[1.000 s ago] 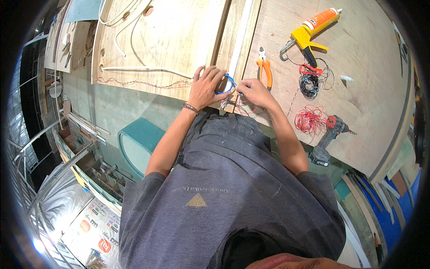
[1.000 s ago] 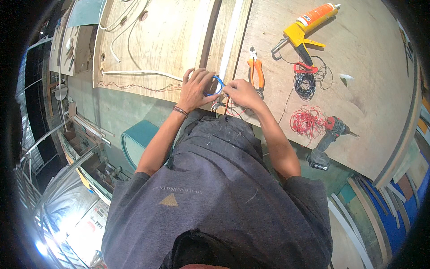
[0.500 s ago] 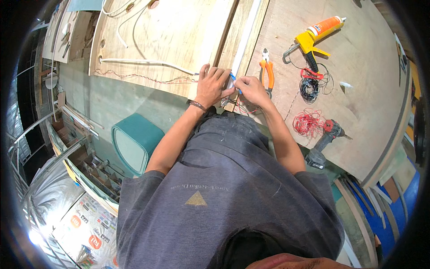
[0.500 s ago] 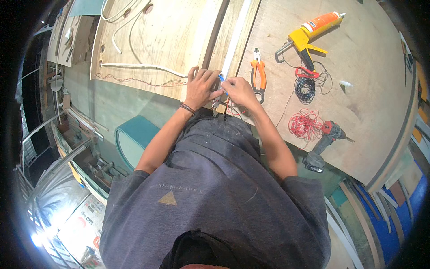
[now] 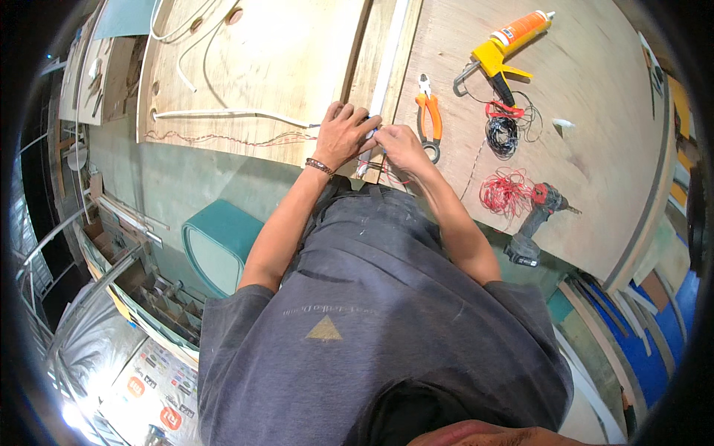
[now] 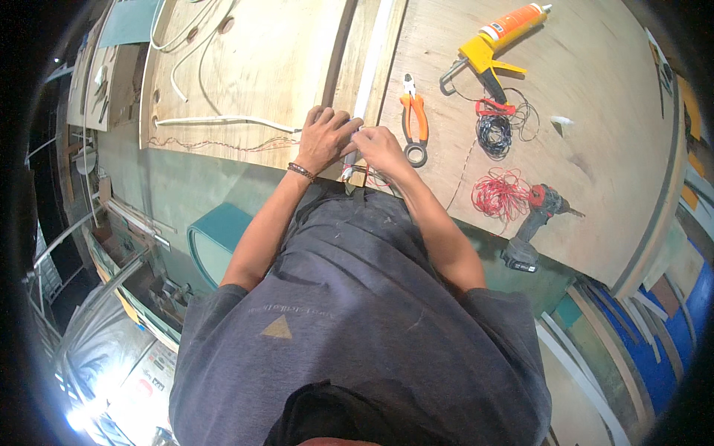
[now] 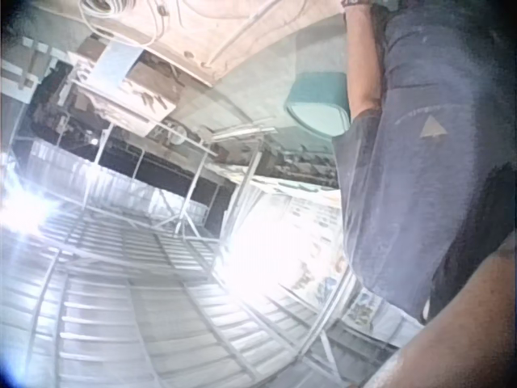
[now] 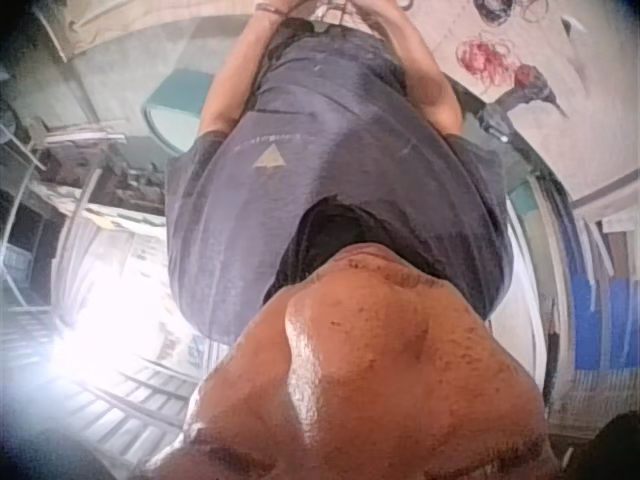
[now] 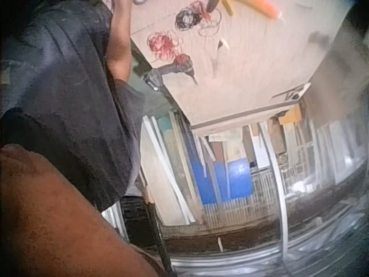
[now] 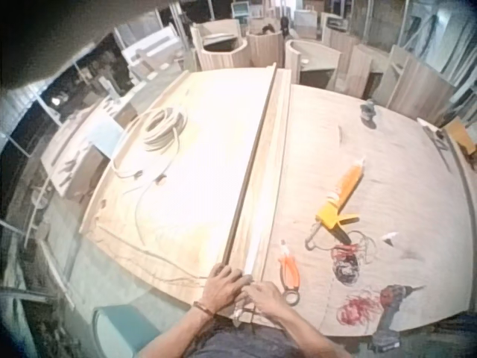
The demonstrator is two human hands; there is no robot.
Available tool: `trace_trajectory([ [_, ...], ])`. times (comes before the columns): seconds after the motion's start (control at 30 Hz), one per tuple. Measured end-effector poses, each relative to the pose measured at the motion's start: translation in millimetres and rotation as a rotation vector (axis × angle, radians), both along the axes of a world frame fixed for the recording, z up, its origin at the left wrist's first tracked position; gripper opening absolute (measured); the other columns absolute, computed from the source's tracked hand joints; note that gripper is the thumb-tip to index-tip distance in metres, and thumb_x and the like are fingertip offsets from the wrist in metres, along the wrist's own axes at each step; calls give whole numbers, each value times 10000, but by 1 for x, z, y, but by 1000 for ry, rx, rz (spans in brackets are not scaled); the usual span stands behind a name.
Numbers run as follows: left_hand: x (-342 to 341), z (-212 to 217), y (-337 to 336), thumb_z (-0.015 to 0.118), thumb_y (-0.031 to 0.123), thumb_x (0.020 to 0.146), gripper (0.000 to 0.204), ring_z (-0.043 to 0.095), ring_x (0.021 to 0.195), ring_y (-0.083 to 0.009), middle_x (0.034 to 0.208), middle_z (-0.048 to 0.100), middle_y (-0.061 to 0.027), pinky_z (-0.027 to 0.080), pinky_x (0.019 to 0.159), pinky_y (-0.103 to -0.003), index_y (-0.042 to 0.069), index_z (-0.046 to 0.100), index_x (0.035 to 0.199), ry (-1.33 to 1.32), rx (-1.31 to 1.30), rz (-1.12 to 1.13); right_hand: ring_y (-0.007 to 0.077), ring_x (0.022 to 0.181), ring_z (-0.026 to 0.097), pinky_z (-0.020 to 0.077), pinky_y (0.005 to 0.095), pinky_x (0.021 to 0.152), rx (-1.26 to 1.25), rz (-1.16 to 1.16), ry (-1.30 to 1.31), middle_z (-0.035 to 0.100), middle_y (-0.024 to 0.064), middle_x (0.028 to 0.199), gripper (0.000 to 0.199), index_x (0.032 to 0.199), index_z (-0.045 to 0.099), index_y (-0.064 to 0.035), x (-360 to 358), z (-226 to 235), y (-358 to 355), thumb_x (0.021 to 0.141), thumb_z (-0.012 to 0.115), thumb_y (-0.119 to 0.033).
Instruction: The person connects electrical wires and applies tape to components of a furniture piece in a workshop environment.
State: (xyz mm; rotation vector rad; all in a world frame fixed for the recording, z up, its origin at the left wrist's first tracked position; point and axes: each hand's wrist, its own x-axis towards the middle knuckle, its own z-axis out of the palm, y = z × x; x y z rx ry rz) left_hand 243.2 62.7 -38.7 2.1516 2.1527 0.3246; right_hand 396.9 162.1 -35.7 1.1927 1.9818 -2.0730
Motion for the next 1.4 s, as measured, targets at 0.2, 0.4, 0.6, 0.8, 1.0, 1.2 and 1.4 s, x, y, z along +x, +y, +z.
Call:
trace_trajectory([
  [0.2, -1, -12, 2, 729, 179, 715, 334, 558, 934, -216, 883, 573, -17, 397, 970, -409, 184, 640, 1037, 59, 9, 46, 175, 568, 497, 418, 395, 572, 80, 11, 57, 486, 147, 569, 358, 702, 574, 59, 1, 1, -9, 848, 560, -267],
  [0.4, -1, 13, 6, 707, 326, 847, 336, 559, 1066, -219, 958, 620, -25, 345, 1029, -423, 169, 620, 1131, 18, -84, 74, 107, 556, 450, 383, 331, 537, 18, -85, 114, 473, 40, 583, 380, 723, 573, 58, 2, 4, -12, 917, 572, -270],
  [0.6, -18, 11, -20, 656, 346, 934, 349, 530, 1230, -221, 1158, 670, -28, 262, 1094, -447, 151, 656, 1224, -113, -6, 160, 110, 630, 611, 509, 249, 539, -328, 3, -9, 633, 50, 761, 284, 1005, 694, 37, 9, -1, 8, 945, 558, -205],
  [0.8, -20, 12, -20, 594, 359, 977, 406, 516, 1260, -229, 1203, 681, -50, 246, 1118, -462, 173, 621, 1338, -244, -47, 109, 124, 647, 610, 470, 245, 517, -558, -121, -5, 606, 63, 733, 280, 1099, 638, 42, -7, -27, 20, 956, 529, -172],
  [1.0, -52, 34, -2, 512, 454, 1013, 509, 565, 1209, -239, 1212, 678, -67, 228, 1139, -512, 230, 511, 1471, -316, -345, -119, 341, 826, 706, 525, 438, 782, 128, 26, 2, 721, 222, 889, 367, 991, 720, 17, -17, -44, 18, 934, 602, -325],
  [1.2, -62, 16, -2, 606, 325, 973, 484, 585, 1007, -196, 1034, 712, 0, 279, 1067, -487, 322, 529, 1450, -248, -274, -166, 424, 914, 691, 532, 487, 818, 378, 103, -224, 715, 243, 911, 334, 976, 737, -20, -26, -15, 20, 925, 589, -315],
  [1.4, -61, 3, 0, 600, 186, 946, 571, 558, 967, -169, 924, 681, 30, 296, 1027, -467, 386, 495, 1471, -127, -243, -211, 432, 899, 687, 529, 500, 838, 374, 239, -213, 710, 241, 905, 300, 1003, 737, -49, -13, -6, 29, 927, 569, -285],
])
